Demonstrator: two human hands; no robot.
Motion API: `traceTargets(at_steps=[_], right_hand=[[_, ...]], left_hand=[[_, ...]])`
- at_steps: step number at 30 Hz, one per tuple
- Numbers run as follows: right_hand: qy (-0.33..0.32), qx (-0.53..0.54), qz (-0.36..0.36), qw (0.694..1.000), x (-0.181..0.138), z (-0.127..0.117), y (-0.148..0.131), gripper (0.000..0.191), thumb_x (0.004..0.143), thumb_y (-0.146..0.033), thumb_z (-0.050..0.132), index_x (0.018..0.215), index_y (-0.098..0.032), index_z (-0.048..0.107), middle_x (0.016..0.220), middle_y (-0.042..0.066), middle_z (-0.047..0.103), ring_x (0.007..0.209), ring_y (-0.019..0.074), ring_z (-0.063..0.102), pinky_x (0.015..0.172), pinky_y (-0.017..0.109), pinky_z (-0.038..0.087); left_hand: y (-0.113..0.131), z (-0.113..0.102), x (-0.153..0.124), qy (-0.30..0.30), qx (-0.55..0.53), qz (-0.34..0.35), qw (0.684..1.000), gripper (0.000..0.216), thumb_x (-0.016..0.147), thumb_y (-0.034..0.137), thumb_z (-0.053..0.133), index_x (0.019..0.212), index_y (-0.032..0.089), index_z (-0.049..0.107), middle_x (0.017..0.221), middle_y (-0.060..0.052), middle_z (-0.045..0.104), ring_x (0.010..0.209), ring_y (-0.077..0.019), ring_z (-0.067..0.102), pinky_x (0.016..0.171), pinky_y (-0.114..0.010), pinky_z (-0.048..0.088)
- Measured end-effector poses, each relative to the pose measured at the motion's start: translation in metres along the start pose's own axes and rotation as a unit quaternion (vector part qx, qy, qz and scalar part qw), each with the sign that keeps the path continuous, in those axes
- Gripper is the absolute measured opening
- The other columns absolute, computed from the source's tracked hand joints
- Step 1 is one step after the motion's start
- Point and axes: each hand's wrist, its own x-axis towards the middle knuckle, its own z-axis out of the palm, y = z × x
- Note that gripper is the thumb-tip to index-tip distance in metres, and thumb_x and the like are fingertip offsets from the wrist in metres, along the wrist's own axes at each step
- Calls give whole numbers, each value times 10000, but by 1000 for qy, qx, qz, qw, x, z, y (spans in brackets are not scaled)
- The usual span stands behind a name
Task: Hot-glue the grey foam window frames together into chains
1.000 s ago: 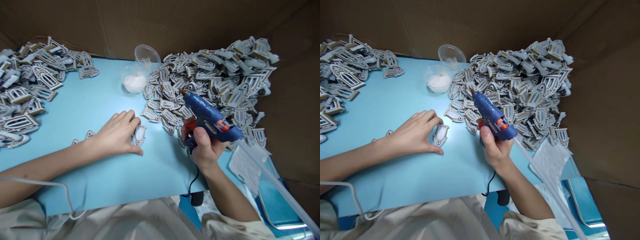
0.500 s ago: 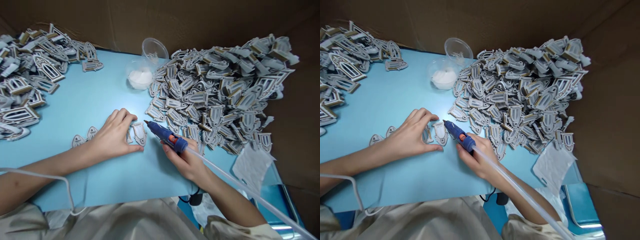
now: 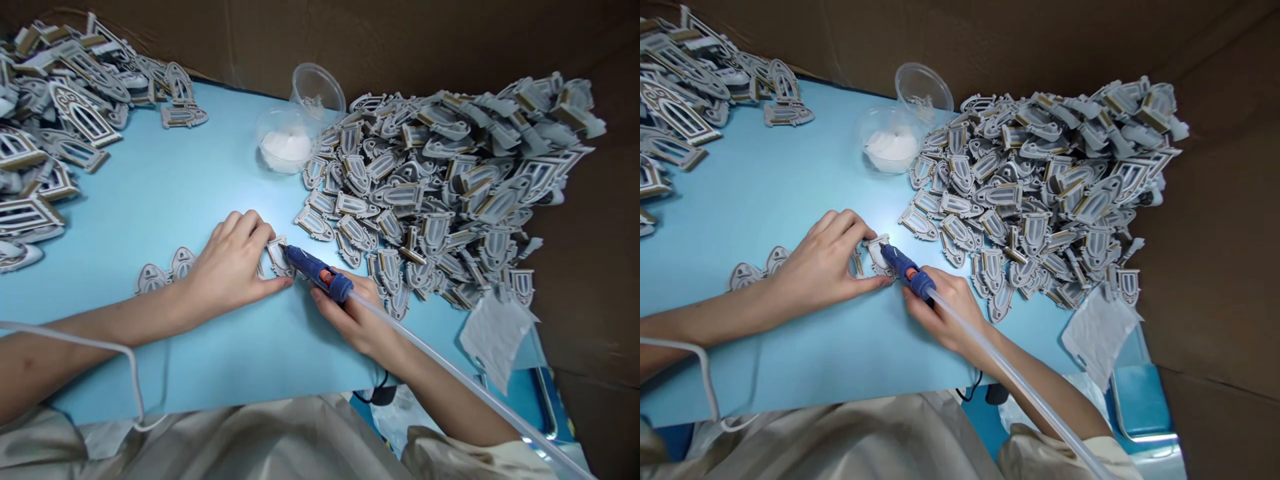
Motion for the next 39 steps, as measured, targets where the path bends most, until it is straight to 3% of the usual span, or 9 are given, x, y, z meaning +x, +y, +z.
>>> traceTargets(at_steps=[39], right_hand=[[3, -29, -14, 999, -1, 5, -1, 308, 1052, -279, 577, 796, -249, 408, 680, -34, 439, 579, 131, 397, 574, 303, 299]], left_hand=[[0, -1, 3, -12, -32, -19, 999, 568, 814, 586, 949, 1105, 188, 669, 1197, -136, 695, 1146, -391, 621, 937, -503, 491]])
